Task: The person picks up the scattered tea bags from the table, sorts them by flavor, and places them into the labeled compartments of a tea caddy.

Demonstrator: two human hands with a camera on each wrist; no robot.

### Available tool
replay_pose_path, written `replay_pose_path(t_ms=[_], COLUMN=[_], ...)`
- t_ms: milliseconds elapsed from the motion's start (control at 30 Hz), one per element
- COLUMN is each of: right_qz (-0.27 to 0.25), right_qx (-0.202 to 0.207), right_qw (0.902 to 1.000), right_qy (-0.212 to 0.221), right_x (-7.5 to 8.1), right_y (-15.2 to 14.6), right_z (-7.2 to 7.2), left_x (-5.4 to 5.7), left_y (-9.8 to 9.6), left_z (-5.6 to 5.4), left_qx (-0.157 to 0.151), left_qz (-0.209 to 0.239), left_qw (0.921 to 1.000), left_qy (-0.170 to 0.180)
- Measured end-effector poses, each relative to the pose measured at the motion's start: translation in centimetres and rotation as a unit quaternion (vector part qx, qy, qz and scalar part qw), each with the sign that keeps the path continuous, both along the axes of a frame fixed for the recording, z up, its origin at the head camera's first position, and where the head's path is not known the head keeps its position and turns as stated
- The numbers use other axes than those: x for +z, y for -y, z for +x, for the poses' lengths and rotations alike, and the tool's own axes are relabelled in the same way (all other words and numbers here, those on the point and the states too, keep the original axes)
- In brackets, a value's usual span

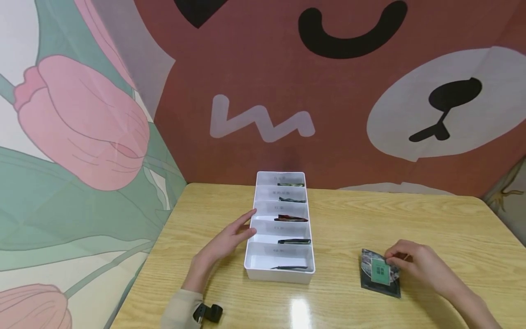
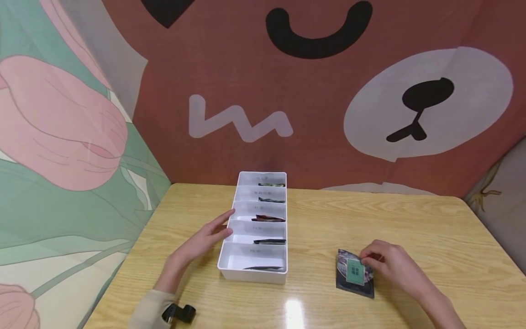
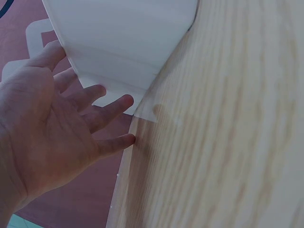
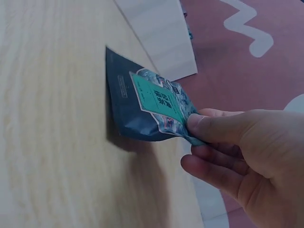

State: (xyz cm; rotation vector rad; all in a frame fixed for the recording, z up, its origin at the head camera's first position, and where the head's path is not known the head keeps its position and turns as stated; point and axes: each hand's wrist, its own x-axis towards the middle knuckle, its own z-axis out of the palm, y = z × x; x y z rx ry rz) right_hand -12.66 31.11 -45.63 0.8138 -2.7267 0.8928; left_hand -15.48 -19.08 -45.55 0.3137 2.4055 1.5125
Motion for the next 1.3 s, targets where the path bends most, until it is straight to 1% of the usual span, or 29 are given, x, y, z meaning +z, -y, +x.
replay_pose_path(t_ms=[100,167,233,300,333,433,600,700,867,933,1133,1200,1300], right_qz=[-0.025,-0.039,-0.046,-0.047,-0.047,-0.044,-0.047,-0.047,-0.064,-0.076,-0.119,-0.123,-0.128], right_qx=[0.016,0.024,0.027,0.024,0.022,0.023,0.045,0.064,0.093,0.106,0.15,0.156,0.168], right_qw=[0.9995,0.999,0.9986,0.9986,0.9986,0.9976,0.9926,0.9897,0.9857,0.9818,0.9642,0.9635,0.9599], right_qy=[-0.008,-0.002,0.0,-0.008,-0.013,-0.049,-0.103,-0.119,-0.125,-0.138,-0.184,-0.18,-0.184], right_x=[0.5,1.0,1.5,2.2,2.5,3.5,5.0,5.5,6.3,6.6,7.9,8.4,8.8], right_y=[0.0,0.2,0.6,1.2,1.5,2.8,4.8,5.8,7.3,8.0,10.5,11.3,12.6], right_z=[-0.1,0.0,0.1,0.3,0.4,0.6,0.6,0.5,0.3,0.2,-0.1,0.0,-0.1], left_x=[0.0,0.0,0.0,0.0,0.0,-0.1,0.0,0.0,0.0,0.0,-0.2,-0.2,-0.2], left_y=[0.0,0.0,0.0,0.0,0.0,0.1,0.1,0.0,0.0,0.0,0.1,0.1,0.1], left_z=[0.0,0.0,0.0,0.0,0.0,0.0,0.0,0.0,0.0,0.0,-0.1,-0.1,-0.1], left_qx=[0.002,0.001,0.001,0.001,0.001,0.002,0.003,0.002,0.002,0.002,0.003,0.002,0.003], left_qz=[0.0,0.0,0.001,0.001,0.001,0.001,0.002,0.002,-0.003,-0.004,-0.006,-0.009,-0.01], left_qw=[1.0,1.0,1.0,1.0,1.0,1.0,1.0,1.0,1.0,1.0,1.0,1.0,0.9999], left_qy=[0.002,0.003,0.003,0.003,0.003,0.004,0.003,0.002,0.002,0.002,0.0,-0.002,-0.001])
